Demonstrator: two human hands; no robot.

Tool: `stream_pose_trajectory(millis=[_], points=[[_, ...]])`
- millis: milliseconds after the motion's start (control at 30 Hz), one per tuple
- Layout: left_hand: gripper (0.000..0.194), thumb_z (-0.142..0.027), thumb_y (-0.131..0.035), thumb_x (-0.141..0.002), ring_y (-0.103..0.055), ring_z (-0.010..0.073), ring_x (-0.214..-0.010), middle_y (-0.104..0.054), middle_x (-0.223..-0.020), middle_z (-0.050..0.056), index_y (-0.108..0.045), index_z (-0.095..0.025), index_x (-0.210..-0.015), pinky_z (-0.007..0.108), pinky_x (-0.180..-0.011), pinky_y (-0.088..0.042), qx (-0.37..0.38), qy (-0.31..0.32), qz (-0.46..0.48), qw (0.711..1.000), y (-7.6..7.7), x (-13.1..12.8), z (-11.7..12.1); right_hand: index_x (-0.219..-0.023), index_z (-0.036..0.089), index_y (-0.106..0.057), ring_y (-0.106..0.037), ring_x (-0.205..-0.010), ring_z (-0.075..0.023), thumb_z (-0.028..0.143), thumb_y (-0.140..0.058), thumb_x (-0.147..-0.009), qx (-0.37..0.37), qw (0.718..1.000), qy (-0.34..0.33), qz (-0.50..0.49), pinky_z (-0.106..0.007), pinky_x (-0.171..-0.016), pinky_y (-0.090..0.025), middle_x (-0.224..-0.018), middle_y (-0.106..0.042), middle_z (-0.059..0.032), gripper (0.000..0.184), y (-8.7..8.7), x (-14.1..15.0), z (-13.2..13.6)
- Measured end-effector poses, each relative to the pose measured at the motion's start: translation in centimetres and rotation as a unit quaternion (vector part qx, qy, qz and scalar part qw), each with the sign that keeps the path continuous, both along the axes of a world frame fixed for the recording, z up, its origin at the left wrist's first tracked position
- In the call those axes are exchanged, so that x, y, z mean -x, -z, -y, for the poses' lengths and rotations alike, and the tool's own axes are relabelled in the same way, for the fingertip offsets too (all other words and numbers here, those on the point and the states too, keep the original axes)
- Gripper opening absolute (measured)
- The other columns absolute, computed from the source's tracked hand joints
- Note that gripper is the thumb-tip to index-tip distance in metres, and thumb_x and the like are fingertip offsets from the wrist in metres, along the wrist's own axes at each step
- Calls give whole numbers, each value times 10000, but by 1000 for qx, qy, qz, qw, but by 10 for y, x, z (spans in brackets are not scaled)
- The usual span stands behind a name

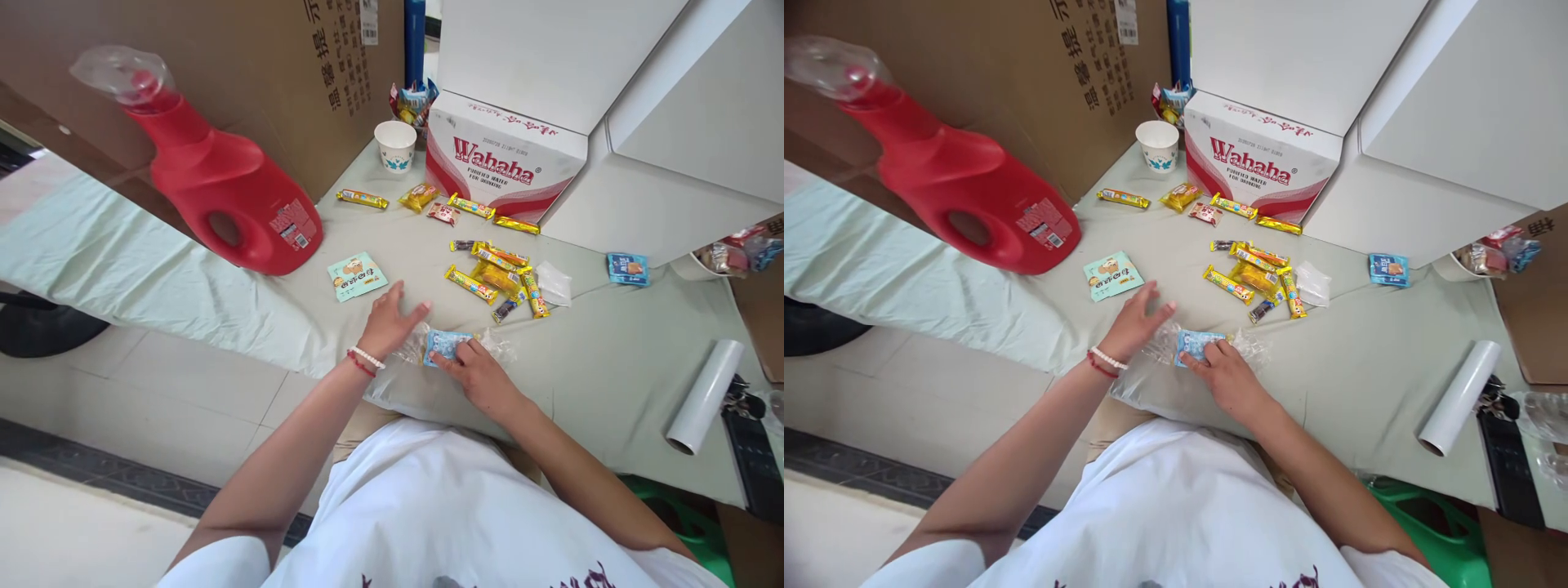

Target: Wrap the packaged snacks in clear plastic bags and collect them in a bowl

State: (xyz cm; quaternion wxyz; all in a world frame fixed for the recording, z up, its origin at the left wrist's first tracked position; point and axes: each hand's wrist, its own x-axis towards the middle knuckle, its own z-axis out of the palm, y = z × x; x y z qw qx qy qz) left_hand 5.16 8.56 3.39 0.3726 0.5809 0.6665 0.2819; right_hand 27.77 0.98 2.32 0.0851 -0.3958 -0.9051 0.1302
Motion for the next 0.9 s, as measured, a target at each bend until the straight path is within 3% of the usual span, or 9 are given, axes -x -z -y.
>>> stream_pose_trajectory(millis=[67,133,300,367,467,567,700,800,900], points=[[398,-543,-739,-729,-499,375,-1323,-642,-1307,154,-699,-203,-931,512,-1091,-416,16,98,-80,992,-2,5,2,-1371,285,-634,-438,-860,-236,6,-454,-948,6,1000,0,2,-339,-792,-427,-923,-528,-68,537,-1,-1,-1],[252,-447,-734,-709,-586,327,-1167,-684,-1136,113,-664,-213,-771,463,-1001,-474,5,151,-87,985,-2,16,13,-1373,299,-634,-443,-861,-226,-4,-457,-940,14,1000,1,-5,-328,-787,-424,-930,-531,-63,557,-1,-3,-3],[229,-410,-683,-751,-575,147,-589,-585,-684,-31,-559,-217,-751,273,-588,-445,68,38,114,990,-10,30,48,-1348,335,-655,-441,-834,-202,22,-462,-965,34,998,26,-35,-307,-760,-405,-930,-534,-48,531,-1,0,-8],[267,-418,-720,-736,-571,130,-544,-579,-655,-47,-549,-214,-754,255,-550,-427,92,-1,190,977,-13,17,56,-1322,330,-671,-435,-841,-207,43,-472,-975,33,998,27,-38,-308,-754,-399,-929,-533,-53,492,-2,2,-8],[183,-373,-680,-796,-620,152,-610,-622,-683,-22,-600,-207,-791,280,-608,-498,63,9,218,974,-12,-15,57,-1288,294,-683,-434,-864,-220,55,-480,-973,29,999,26,-37,-320,-763,-413,-931,-528,-63,445,-4,4,-6],[183,-238,-522,-896,-675,190,-817,-697,-877,53,-700,-199,-900,341,-783,-562,-51,85,97,990,-6,-43,57,-1230,240,-690,-453,-917,-237,106,-495,-975,30,998,25,-40,-361,-809,-462,-990,-545,-84,348,-6,-1,-3],[270,-166,-479,-937,-643,234,-977,-678,-1073,116,-715,-173,-1067,372,-844,-570,-167,188,-129,959,2,-57,65,-1268,198,-646,-522,-1019,-254,164,-476,-998,42,995,7,-87,-410,-895,-514,-1163,-603,-127,321,-8,-13,4],[299,-198,-502,-973,-608,260,-1020,-670,-1161,116,-669,-202,-1221,348,-702,-549,-178,199,-250,931,5,-56,70,-1389,189,-574,-592,-1038,-261,198,-427,-1028,21,993,92,-76,-409,-877,-537,-1201,-640,-152,390,-8,-24,18],[320,-196,-495,-991,-594,252,-979,-672,-1187,105,-648,-245,-1267,342,-657,-511,-188,199,-301,913,8,-55,73,-1321,218,-637,-650,-928,-243,246,-442,-1032,57,979,196,-26,-355,-760,-541,-1072,-688,-115,350,-8,-45,36]])
